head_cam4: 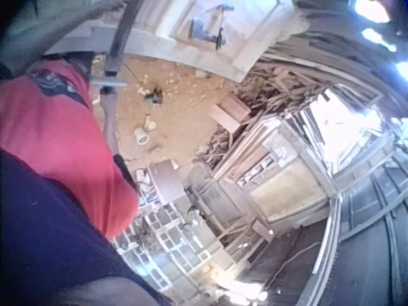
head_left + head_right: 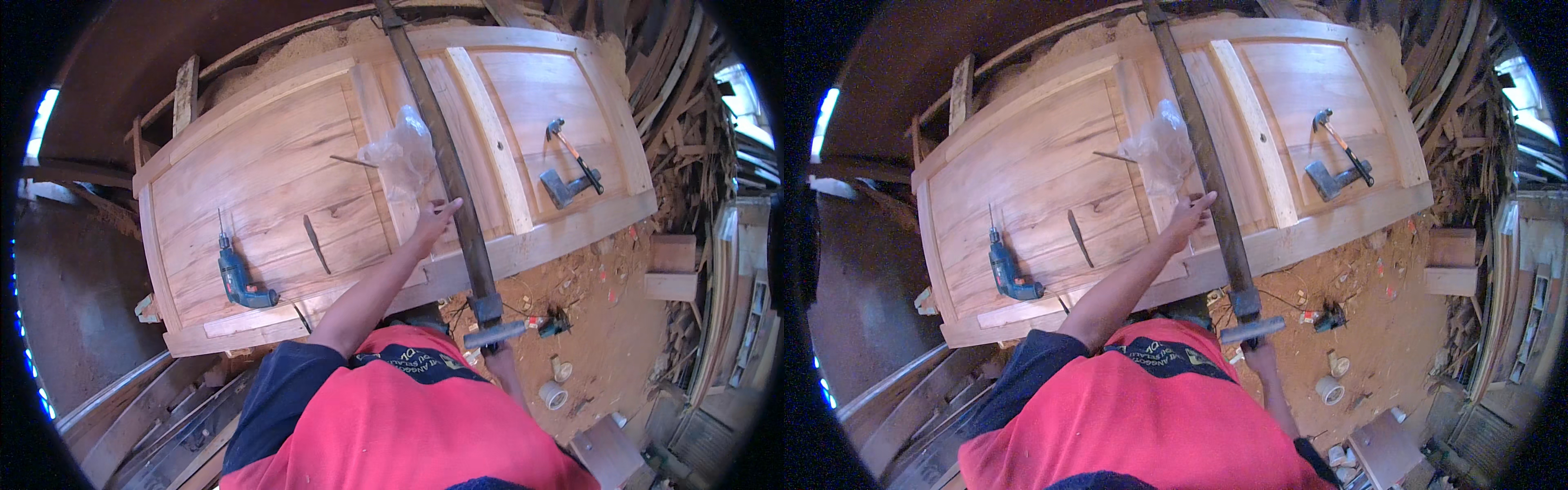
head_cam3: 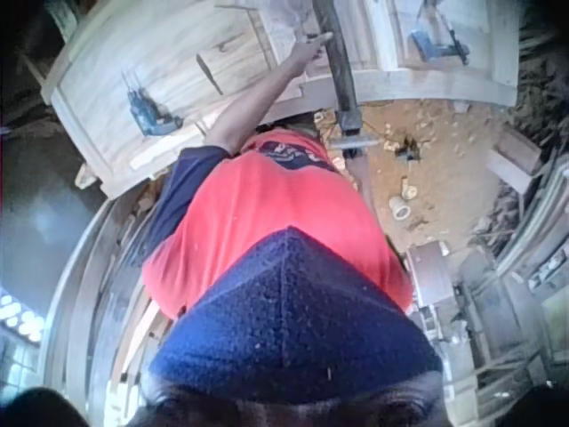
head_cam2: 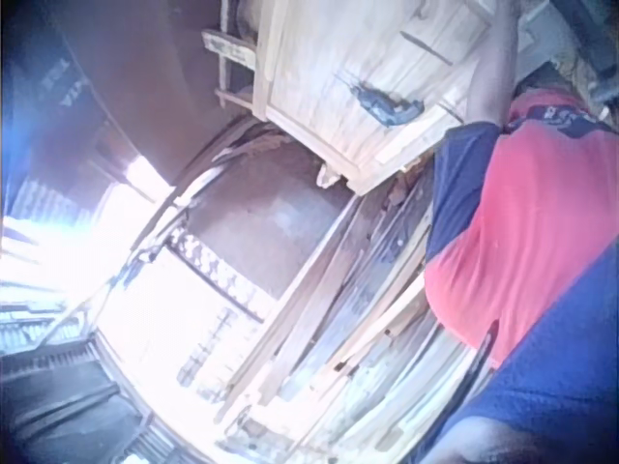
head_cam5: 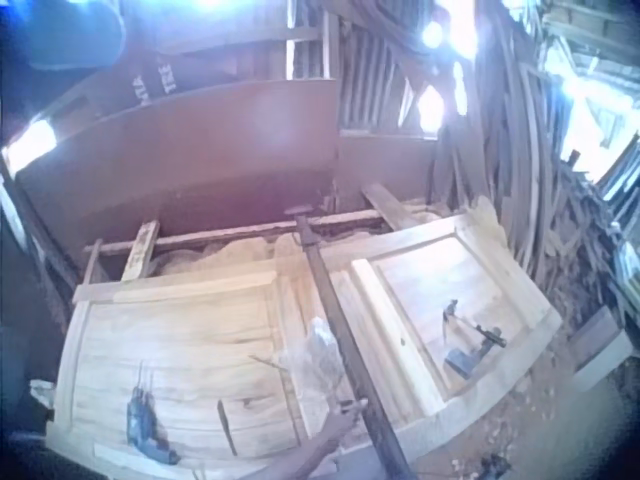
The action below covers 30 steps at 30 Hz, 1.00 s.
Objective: The person assembles a wooden door by aligning a panel, tightening a large clamp to secure the joints, and driving nails with a hammer.
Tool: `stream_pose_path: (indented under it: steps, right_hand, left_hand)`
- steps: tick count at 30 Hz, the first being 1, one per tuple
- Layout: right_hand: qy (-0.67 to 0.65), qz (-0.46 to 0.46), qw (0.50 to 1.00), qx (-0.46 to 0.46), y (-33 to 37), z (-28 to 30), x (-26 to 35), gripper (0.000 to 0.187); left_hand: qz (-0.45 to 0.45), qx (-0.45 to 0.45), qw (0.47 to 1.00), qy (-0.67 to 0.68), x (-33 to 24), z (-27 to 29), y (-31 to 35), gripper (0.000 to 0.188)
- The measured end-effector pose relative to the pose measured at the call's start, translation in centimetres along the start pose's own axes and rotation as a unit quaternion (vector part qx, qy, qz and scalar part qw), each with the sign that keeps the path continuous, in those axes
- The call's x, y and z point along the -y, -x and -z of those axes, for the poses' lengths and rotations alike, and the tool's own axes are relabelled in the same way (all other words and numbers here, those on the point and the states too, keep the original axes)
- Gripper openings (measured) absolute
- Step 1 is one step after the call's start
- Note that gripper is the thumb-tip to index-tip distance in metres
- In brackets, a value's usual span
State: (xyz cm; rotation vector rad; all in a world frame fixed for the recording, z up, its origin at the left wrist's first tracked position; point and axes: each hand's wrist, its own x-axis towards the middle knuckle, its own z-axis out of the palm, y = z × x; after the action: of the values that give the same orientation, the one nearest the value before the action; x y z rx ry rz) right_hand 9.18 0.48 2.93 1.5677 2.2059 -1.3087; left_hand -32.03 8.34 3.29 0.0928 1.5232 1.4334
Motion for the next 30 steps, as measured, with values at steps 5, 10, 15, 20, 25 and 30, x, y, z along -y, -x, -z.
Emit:
stream_pose_path:
  steps: [5, 10, 15, 20, 25, 30]
  right_hand:
    - [-0.100, -0.124, 0.987, 0.010, 3.3, -0.2, 5.9, 0.034]
    - [-0.137, -0.111, 0.983, 0.047, 2.4, -2.4, 6.1, 0.034]
    - [-0.145, -0.073, 0.984, 0.073, 1.8, -3.6, 6.8, 0.034]
    - [-0.149, -0.035, 0.983, 0.100, 2.2, -5.2, 8.5, 0.033]
    - [-0.157, 0.008, 0.981, 0.109, 3.1, -8.7, 11.7, 0.033]
    - [-0.174, 0.056, 0.977, 0.111, 4.8, -14.8, 16.4, 0.033]
  left_hand:
    - [0.108, 0.015, 0.974, 0.198, -3.0, -5.0, -1.0, 0.045]
    - [0.105, -0.029, 0.978, 0.177, -3.3, -2.3, -0.6, 0.032]
    - [0.080, -0.034, 0.974, 0.211, -4.7, 0.2, 3.9, 0.022]
    - [0.052, -0.094, 0.975, 0.195, -5.8, 5.3, 6.6, 0.026]
    - [0.010, -0.115, 0.964, 0.241, -7.4, 14.4, 9.5, 0.029]
    - [-0.066, -0.185, 0.950, 0.241, -8.3, 25.8, 12.0, 0.027]
